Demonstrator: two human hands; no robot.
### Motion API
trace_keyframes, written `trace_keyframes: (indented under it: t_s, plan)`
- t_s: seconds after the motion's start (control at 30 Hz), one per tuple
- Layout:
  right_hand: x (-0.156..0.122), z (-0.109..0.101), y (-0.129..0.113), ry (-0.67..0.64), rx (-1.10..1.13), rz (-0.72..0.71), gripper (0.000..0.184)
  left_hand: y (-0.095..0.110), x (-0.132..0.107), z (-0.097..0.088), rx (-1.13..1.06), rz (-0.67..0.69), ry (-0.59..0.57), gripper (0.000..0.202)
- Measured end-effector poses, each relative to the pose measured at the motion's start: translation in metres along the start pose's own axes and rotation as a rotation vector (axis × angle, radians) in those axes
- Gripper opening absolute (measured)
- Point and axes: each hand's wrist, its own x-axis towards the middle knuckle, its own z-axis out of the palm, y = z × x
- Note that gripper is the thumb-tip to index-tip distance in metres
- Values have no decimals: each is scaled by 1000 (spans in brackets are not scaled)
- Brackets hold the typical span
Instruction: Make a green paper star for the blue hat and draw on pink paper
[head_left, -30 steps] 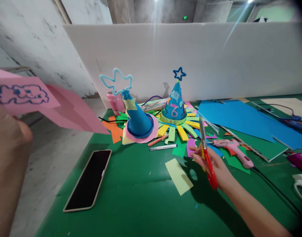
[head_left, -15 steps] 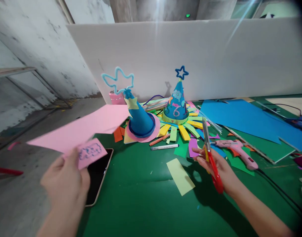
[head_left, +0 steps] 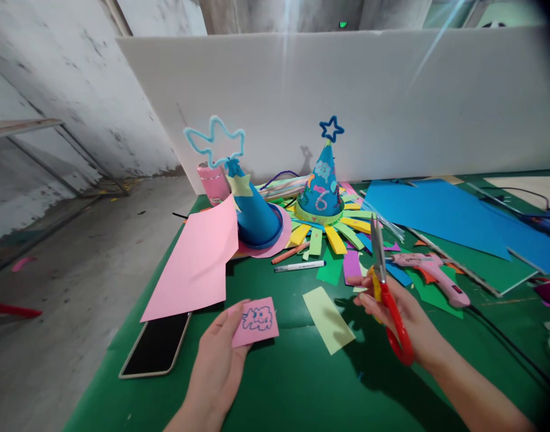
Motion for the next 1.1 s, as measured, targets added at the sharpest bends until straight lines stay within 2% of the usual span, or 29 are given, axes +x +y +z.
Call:
trace_keyframes:
  t_s: [0.13, 0.3, 0.43, 0.63, 0.83, 0.97, 1.1]
  plan:
    - [-4, 9, 2, -28, 11, -9, 25, -12, -11, 17, 23, -59, -121, 13]
    - [-11, 38, -6, -121, 115, 1, 23, -16, -20, 48, -11, -42, -236, 17]
    - [-11, 56, -11, -74, 177, 15, 27, -15, -22, 62, -21, -36, -325, 21]
    - [0, 56, -5, 15, 223, 32, 28, -10, -20, 65, 4, -54, -407, 23]
    - [9, 44, -11, -36, 203, 21, 26, -5, -16, 66, 191, 31, -561, 12]
    - [11, 42, -20, -36, 167, 31, 29, -7, -13, 69, 271, 54, -585, 6]
    - [14, 44, -24, -45, 168, 50, 31, -10, -8, 68, 312, 78, -608, 8]
